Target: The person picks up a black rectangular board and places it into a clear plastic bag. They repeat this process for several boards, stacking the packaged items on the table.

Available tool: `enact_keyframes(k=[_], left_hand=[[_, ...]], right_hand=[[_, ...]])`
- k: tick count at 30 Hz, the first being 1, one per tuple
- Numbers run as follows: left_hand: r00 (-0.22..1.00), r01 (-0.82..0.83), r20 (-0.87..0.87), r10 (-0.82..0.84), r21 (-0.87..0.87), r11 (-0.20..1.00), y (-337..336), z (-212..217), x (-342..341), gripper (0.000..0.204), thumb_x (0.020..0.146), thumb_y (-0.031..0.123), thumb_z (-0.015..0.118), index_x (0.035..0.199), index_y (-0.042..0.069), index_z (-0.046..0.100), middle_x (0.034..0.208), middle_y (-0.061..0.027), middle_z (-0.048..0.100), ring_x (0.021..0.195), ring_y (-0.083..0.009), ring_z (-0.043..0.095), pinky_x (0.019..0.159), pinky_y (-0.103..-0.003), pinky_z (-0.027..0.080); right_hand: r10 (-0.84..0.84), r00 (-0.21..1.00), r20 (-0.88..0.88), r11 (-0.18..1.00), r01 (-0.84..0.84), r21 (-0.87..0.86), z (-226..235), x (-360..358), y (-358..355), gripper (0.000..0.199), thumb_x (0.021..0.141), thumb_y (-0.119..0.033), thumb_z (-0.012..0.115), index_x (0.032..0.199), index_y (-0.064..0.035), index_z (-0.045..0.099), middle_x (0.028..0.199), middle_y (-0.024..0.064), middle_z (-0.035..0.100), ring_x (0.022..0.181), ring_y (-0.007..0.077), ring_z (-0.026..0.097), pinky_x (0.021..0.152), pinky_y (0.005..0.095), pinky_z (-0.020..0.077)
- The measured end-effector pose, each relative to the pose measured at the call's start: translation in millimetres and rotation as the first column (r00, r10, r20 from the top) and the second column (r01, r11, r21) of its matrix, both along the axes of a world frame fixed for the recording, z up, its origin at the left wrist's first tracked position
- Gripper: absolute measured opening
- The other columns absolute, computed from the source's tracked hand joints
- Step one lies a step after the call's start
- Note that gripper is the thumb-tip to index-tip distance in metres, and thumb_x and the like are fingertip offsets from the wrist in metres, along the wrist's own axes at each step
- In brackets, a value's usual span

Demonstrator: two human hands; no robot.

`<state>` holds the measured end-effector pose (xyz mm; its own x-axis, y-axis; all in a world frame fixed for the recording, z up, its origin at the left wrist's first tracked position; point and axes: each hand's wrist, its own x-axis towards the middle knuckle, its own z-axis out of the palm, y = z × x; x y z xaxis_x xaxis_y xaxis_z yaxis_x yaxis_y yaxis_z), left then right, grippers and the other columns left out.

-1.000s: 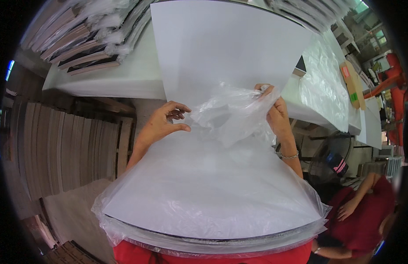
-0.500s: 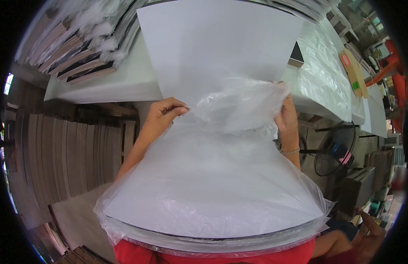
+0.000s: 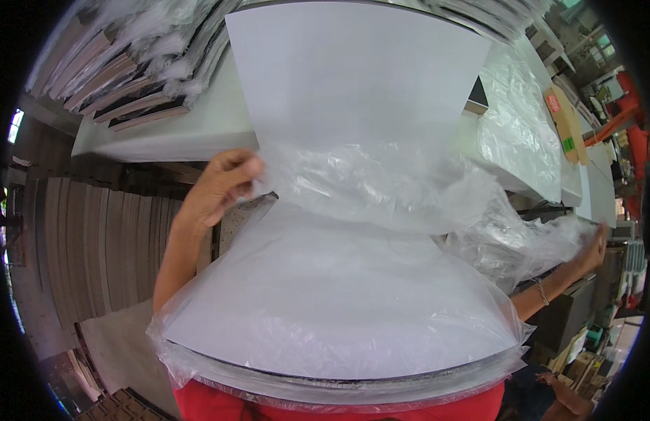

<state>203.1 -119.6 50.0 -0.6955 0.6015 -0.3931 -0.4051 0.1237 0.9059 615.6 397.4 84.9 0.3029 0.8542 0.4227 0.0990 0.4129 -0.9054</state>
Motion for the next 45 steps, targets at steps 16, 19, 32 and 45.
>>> enact_keyframes(k=[16,19,32,45], left_hand=[[0.853,0.521,-0.098,-0.512,0.157,0.839,88.1,15.5,42.8,0.025,0.066,0.017,0.082,0.078,0.005,0.063,0.068,-0.0008,0.058,0.059,-0.0069,0.05,0.047,-0.021,0.036],[0.878,0.477,-0.071,-0.473,0.206,0.854,82.9,-1.1,36.2,0.026,0.068,0.02,0.08,0.078,0.004,0.062,0.071,-0.0012,0.057,0.062,-0.0083,0.051,0.053,-0.023,0.039],[-0.16,0.19,-0.932,-0.324,-0.351,0.917,98.1,23.0,27.2,0.04,0.083,0.029,0.062,0.114,0.004,0.052,0.11,-0.0126,0.052,0.106,-0.0248,0.05,0.093,-0.032,0.039],[0.631,0.557,0.02,-0.775,0.684,0.471,35.4,-42.4,-37.2,0.038,0.094,0.034,0.048,0.113,0.002,0.053,0.084,-0.0054,0.059,0.08,-0.0159,0.057,0.071,-0.029,0.046]], right_hand=[[0.78,-0.063,0.623,-0.148,-0.985,0.086,-20.5,-249.1,-260.2,0.029,0.067,0.002,0.071,0.094,-0.0068,0.062,0.097,0.0059,0.062,0.081,0.0217,0.063,0.064,0.0278,0.0514],[0.854,-0.193,0.483,-0.269,-0.959,0.093,-21.8,-251.9,-257.1,0.027,0.068,0.007,0.067,0.091,-0.0053,0.061,0.097,0.0061,0.061,0.077,0.0193,0.062,0.062,0.0256,0.0501],[0.958,-0.209,0.195,-0.111,-0.901,-0.42,-10.5,-249.3,-242.4,0.009,0.09,-0.01,0.055,0.092,-0.0055,0.047,0.068,-0.0011,0.049,0.056,0.0078,0.049,0.052,0.0236,0.0395],[0.735,-0.534,-0.417,-0.559,-0.826,0.073,-37.5,-234.6,-174.0,0.018,0.086,-0.013,0.06,0.098,-0.0025,0.052,0.078,0.0017,0.055,0.067,0.0097,0.053,0.06,0.0246,0.0429]])
